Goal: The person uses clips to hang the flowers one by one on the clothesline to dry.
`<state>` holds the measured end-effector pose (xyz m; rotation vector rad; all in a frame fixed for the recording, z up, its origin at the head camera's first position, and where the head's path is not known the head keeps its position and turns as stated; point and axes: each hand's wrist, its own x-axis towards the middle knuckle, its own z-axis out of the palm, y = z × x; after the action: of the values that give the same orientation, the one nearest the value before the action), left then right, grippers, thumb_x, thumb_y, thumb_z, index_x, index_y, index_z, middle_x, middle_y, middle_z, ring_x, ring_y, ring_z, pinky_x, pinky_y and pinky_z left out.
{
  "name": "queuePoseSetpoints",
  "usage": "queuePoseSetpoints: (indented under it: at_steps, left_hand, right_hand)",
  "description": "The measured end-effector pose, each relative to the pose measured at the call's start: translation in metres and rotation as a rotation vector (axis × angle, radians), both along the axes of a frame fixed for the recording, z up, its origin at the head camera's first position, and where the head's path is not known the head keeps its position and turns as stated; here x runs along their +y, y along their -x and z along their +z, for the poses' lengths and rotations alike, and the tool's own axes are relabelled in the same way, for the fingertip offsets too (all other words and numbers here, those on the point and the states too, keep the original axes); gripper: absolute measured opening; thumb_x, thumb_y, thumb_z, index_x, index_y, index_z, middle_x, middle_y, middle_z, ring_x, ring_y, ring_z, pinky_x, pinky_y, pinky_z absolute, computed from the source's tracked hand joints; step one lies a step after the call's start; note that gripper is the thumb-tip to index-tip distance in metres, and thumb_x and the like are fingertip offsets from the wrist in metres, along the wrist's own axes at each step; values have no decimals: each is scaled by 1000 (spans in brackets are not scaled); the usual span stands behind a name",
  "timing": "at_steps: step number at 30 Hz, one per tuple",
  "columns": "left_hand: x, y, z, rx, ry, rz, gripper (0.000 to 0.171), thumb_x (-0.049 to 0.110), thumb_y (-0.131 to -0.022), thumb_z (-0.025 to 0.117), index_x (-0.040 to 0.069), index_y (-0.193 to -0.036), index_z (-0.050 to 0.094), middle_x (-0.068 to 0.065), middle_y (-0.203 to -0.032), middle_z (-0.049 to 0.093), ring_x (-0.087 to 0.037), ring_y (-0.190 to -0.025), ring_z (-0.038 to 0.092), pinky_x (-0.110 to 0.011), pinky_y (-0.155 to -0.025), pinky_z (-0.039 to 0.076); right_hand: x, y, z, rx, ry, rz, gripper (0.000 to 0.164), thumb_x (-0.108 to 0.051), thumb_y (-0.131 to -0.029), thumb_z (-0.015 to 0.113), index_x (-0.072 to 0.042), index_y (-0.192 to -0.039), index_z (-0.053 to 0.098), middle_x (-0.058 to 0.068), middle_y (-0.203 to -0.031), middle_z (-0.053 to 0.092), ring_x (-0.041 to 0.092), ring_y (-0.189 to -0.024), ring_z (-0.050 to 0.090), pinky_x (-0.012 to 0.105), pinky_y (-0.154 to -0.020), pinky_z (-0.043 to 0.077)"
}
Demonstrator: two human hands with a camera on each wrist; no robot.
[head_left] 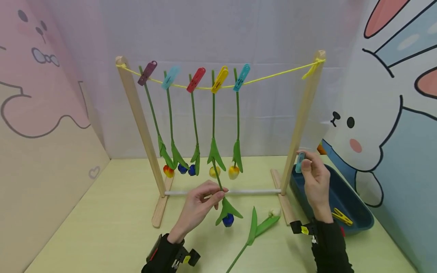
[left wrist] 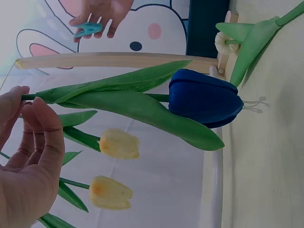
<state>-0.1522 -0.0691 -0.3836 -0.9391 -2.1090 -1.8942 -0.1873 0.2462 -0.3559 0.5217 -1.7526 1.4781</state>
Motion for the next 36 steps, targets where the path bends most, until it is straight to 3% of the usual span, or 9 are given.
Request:
queuePoseSetpoints:
  at_steps: [7, 14, 23, 30, 33, 36]
  left_hand:
    - [15, 7, 11, 46, 16, 4, 17, 8, -100, 60, 1, -111, 71, -20, -104, 69, -11, -68, 55, -24, -61, 51]
    - [29, 14, 24, 92, 17, 1, 21, 9, -99, 62, 0, -116, 70, -21, -113, 72, -12, -70, 53, -22, -64, 47]
    - [43, 22, 41, 137, 6, 39, 23, 6, -97, 63, -3, -117, 71, -20, -109, 72, -15, -67, 53, -19, -60, 46]
    - [56, 31, 53, 169, 8, 81, 24, 14, -98, 65, 2, -118, 73, -15, -106, 72, -9, -68, 56, -20, -59, 50]
    - [63, 51, 42, 237, 13, 101, 27, 19, -100, 63, 9, -123, 72, -7, -107, 73, -10, -64, 56, -23, -57, 49]
    - [73, 91, 11, 299, 22, 132, 30, 27, -101, 61, 22, -130, 69, 5, -112, 71, -7, -56, 50, -23, -53, 42]
  right_hand:
    - [-1, 5, 12, 102, -3, 1, 38, -12, -103, 54, 23, -118, 55, -14, -101, 57, 0, -82, 53, 11, -76, 43]
    - [-6, 13, 36, 140, 7, -41, 36, -12, -100, 59, 20, -117, 59, -20, -104, 64, -3, -96, 60, 14, -89, 47]
    - [-8, 25, 76, 206, -40, -90, 38, -15, -98, 60, 18, -117, 61, -25, -106, 65, -5, -92, 54, 15, -88, 41]
    - [-14, 32, 112, 274, -97, -92, 50, -31, -93, 64, 15, -115, 63, -25, -99, 63, -3, -91, 47, 18, -89, 37]
    - [-17, 34, 128, 290, -123, -97, 52, -34, -92, 65, 13, -114, 64, -25, -95, 59, -3, -89, 45, 19, -87, 35]
    - [-22, 37, 145, 294, -125, -86, 51, -34, -91, 67, 12, -113, 65, -25, -92, 57, -2, -86, 43, 21, -82, 30]
